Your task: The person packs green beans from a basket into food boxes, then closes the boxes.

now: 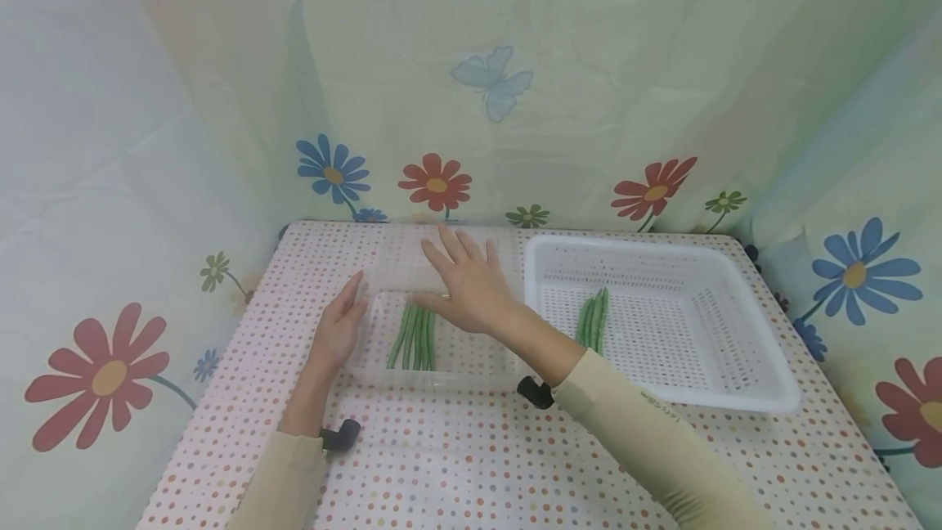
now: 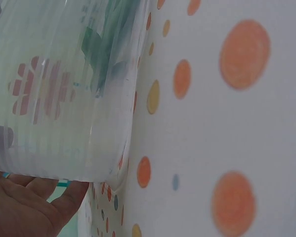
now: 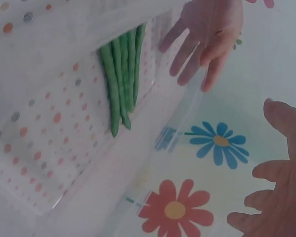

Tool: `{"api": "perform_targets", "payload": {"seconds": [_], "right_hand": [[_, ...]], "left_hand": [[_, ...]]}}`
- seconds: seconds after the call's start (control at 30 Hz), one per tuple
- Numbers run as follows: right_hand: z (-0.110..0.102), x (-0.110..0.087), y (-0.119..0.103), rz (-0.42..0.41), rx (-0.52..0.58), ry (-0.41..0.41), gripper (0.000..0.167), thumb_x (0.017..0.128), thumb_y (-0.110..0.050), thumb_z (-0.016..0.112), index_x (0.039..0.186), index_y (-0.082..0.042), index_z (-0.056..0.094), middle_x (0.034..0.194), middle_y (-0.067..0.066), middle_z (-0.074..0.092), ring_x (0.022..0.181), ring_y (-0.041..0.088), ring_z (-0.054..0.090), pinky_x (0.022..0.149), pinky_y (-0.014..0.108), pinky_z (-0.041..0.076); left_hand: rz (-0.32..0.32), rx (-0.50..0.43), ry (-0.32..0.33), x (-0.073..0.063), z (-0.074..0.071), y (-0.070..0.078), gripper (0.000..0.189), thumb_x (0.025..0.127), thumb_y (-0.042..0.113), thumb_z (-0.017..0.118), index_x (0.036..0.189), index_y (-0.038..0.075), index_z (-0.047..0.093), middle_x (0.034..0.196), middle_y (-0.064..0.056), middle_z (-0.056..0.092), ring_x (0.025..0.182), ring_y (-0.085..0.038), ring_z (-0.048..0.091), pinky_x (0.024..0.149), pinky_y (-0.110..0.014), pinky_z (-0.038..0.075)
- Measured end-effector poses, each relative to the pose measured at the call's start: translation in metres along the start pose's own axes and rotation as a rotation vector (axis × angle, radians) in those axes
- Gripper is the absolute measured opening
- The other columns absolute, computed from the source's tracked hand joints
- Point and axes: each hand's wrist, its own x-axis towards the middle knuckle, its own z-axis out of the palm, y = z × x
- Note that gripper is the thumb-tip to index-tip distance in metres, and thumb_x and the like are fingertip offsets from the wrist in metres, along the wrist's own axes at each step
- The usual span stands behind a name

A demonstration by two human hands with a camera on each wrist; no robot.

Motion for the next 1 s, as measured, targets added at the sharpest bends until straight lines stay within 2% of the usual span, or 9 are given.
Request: {"api": "perform_targets", "payload": {"seconds": [0.13, 0.27, 0.37, 0.53, 0.73, 1.0], "right_hand": [[-0.005, -0.001, 0.009, 0.01, 0.006, 0.001, 0.085, 0.099, -0.064, 0.057, 0.167, -0.023, 0.025, 0.176, 0.009, 0.011, 0.162, 0.039, 0.015, 0.127, 0.072, 0.011], [-0.008, -0.003, 0.02, 0.001, 0.023, 0.003, 0.085, 0.099, -0.063, 0.059, 0.167, -0.022, 0.026, 0.176, 0.01, 0.011, 0.162, 0.039, 0.013, 0.127, 0.072, 0.008], [-0.009, -0.004, 0.028, -0.011, 0.021, 0.008, 0.085, 0.099, -0.063, 0.059, 0.166, -0.021, 0.028, 0.176, 0.011, 0.012, 0.162, 0.04, 0.014, 0.127, 0.072, 0.007], [-0.01, -0.006, 0.042, -0.006, 0.021, 0.017, 0.084, 0.1, -0.061, 0.058, 0.166, -0.019, 0.028, 0.175, 0.014, 0.014, 0.16, 0.042, 0.017, 0.127, 0.073, 0.008], [-0.01, -0.008, 0.056, 0.017, 0.044, 0.013, 0.082, 0.101, -0.061, 0.057, 0.166, -0.019, 0.029, 0.176, 0.014, 0.012, 0.161, 0.042, 0.014, 0.128, 0.072, 0.004], [-0.017, -0.012, 0.075, 0.036, 0.033, 0.021, 0.082, 0.101, -0.059, 0.058, 0.165, -0.016, 0.031, 0.175, 0.016, 0.013, 0.16, 0.044, 0.016, 0.127, 0.073, 0.002]], "left_hand": [[-0.016, 0.011, 0.01, 0.0, 0.0, -0.001, 0.051, 0.113, 0.035, 0.037, 0.162, 0.046, 0.026, 0.173, 0.008, 0.025, 0.162, -0.017, 0.016, 0.134, -0.048, 0.015], [-0.023, 0.007, 0.008, 0.001, 0.0, -0.001, 0.053, 0.113, 0.035, 0.037, 0.164, 0.042, 0.025, 0.173, 0.008, 0.026, 0.162, -0.017, 0.016, 0.134, -0.048, 0.014], [-0.021, 0.01, 0.008, 0.0, 0.001, 0.0, 0.053, 0.113, 0.035, 0.037, 0.165, 0.039, 0.025, 0.172, 0.007, 0.026, 0.162, -0.016, 0.017, 0.134, -0.048, 0.014], [-0.018, 0.005, 0.01, 0.0, 0.0, 0.001, 0.052, 0.113, 0.035, 0.038, 0.163, 0.043, 0.027, 0.172, 0.008, 0.026, 0.162, -0.015, 0.017, 0.134, -0.047, 0.014], [-0.006, -0.025, -0.004, 0.0, 0.0, 0.001, 0.052, 0.113, 0.033, 0.038, 0.164, 0.039, 0.027, 0.173, 0.006, 0.025, 0.163, -0.016, 0.015, 0.134, -0.047, 0.013], [-0.027, -0.011, 0.01, 0.001, 0.0, 0.0, 0.051, 0.113, 0.035, 0.037, 0.162, 0.045, 0.026, 0.173, 0.01, 0.024, 0.162, -0.014, 0.015, 0.134, -0.046, 0.014]]}}
